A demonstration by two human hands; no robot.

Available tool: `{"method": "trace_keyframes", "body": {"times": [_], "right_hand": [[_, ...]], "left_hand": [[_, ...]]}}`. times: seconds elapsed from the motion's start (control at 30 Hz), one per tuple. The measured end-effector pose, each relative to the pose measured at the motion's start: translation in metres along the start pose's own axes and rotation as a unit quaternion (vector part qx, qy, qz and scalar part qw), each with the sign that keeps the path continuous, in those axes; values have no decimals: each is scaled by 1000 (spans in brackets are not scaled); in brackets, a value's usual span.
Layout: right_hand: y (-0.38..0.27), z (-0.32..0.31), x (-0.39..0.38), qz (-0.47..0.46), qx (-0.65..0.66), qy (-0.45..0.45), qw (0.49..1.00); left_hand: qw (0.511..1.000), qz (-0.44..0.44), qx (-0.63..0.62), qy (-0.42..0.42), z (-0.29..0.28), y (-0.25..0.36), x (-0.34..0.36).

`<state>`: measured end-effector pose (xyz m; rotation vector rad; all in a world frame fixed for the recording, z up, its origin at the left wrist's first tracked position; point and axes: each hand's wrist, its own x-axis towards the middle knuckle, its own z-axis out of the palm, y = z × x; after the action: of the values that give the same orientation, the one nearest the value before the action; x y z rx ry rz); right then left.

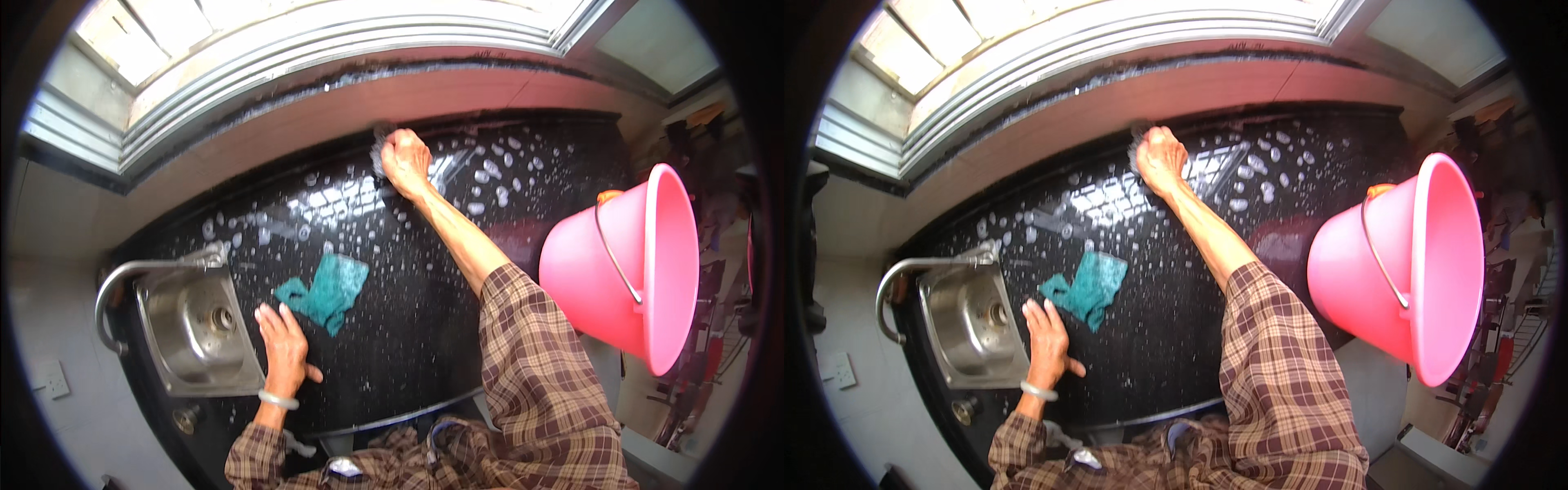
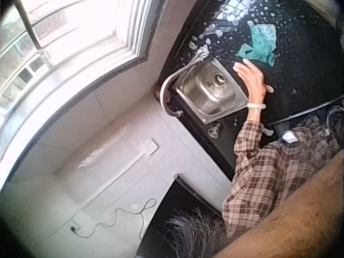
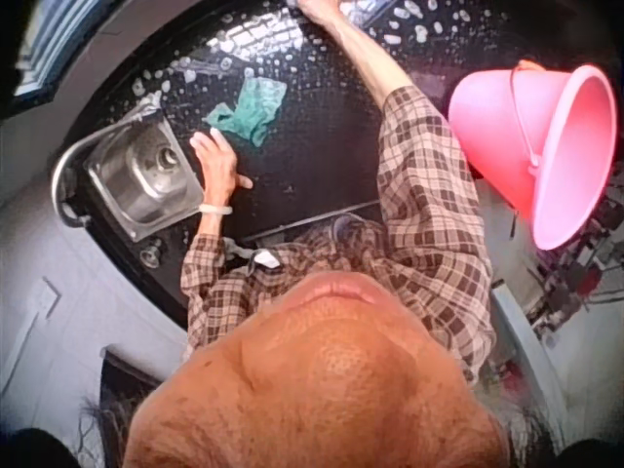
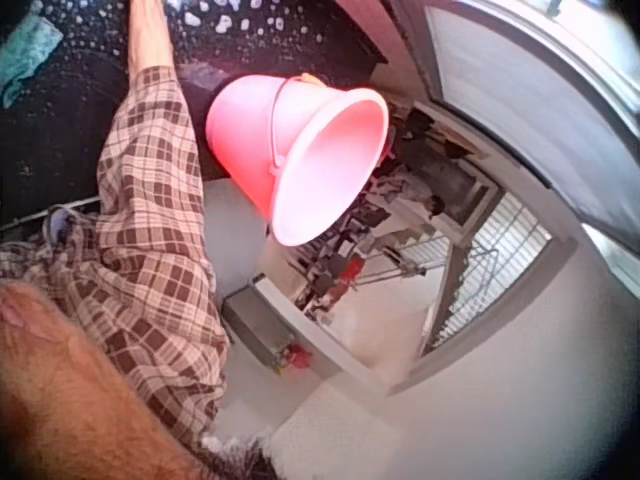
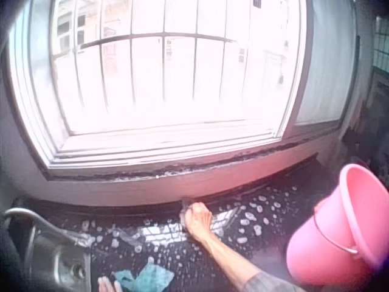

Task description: The person scrubs a window sill and countertop with a sponge, repeatedly dipping it into a pink bucket. They wipe the sill and counter, then rinse the sponge and continue scrubbing. The person pours water from the bucket onto the counter and continues cleaning.

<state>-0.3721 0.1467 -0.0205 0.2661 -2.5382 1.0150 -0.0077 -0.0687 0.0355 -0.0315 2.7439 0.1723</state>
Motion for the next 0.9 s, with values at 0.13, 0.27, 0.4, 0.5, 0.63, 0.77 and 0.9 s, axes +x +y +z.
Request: {"method": "trace_keyframes", "body": {"times": [0.13, 0.27, 0.4, 0.5, 0.63, 0.77, 0.9], "right_hand": [[-48, -16, -40, 196, 440, -69, 874], [-95, -80, -70, 318, 639, -138, 687], [-131, -160, -76, 318, 682, -117, 648], [-147, -245, -82, 254, 646, -64, 718], [-148, -388, -82, 126, 485, 47, 864], [-119, -489, -70, 139, 274, 185, 934], [-67, -548, -71, 222, 152, 25, 963]], "left_hand": [[1000, -14, 16, -9, 3, -3, 3], [1000, -14, 26, -6, 7, -7, 5], [1000, -6, 29, 6, 18, -15, 8], [999, 18, 26, 8, 15, -23, 17], [992, 121, -32, -7, -28, -15, 53], [941, 262, -172, 128, -72, 66, 67], [918, 281, -215, 180, -112, 158, 55]]}}
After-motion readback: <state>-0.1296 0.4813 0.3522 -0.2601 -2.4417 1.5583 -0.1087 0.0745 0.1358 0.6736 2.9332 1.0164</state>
